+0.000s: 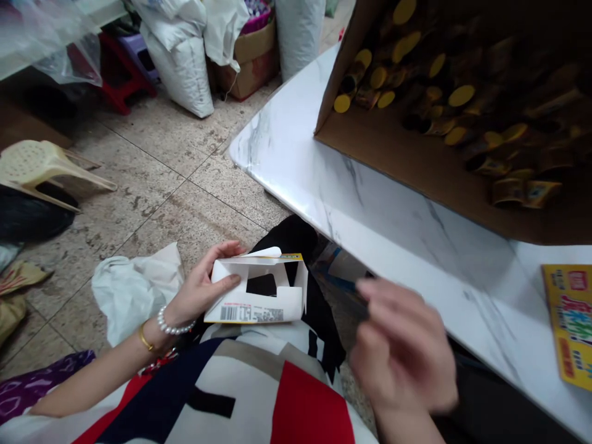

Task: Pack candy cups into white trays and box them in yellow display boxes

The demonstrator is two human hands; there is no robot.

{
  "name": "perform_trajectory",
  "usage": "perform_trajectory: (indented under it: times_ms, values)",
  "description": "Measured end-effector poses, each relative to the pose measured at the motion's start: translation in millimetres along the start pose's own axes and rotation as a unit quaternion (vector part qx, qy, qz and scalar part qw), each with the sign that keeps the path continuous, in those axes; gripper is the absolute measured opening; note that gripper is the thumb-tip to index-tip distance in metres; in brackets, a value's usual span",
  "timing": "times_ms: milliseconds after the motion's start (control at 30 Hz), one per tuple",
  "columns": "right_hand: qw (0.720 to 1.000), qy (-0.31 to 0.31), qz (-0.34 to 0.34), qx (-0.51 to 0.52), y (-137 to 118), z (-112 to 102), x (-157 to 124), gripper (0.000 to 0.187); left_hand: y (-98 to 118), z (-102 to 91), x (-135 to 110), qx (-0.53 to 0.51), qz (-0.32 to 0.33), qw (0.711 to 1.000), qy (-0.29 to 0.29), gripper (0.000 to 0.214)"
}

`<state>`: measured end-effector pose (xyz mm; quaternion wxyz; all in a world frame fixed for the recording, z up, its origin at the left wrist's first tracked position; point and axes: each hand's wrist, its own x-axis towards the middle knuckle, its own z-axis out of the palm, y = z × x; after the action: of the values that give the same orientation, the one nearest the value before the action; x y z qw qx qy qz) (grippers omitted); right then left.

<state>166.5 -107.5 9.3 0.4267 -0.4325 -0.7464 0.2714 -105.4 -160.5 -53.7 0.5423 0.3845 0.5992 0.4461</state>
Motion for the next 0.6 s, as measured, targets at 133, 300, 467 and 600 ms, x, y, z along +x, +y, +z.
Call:
perform_trajectory:
  times_ms: [133, 300, 467, 600]
  values:
    - [0.998, -0.055, 0.004, -0.029, 18, 16, 9, 0.046, 0, 8.5, 4, -0.002, 0.005, 1.0, -0.024, 0.058]
    - [0.975, -0.148, 0.091, 0.137, 13, 33, -5, 0.06, 1, 9.9, 7, -0.001, 0.008, 1.0, -0.021, 0.055]
    - [0.919, -0.146, 0.198, 0.31, 49, 31, -25, 0.073, -6, -4.2, 6, -0.069, -0.036, 0.997, -0.01, 0.059]
    - [0.889, -0.219, 0.249, 0.314, 70, 47, -20, 0.074, -6, -7.1, 5, -0.062, -0.032, 0.998, 0.004, 0.057]
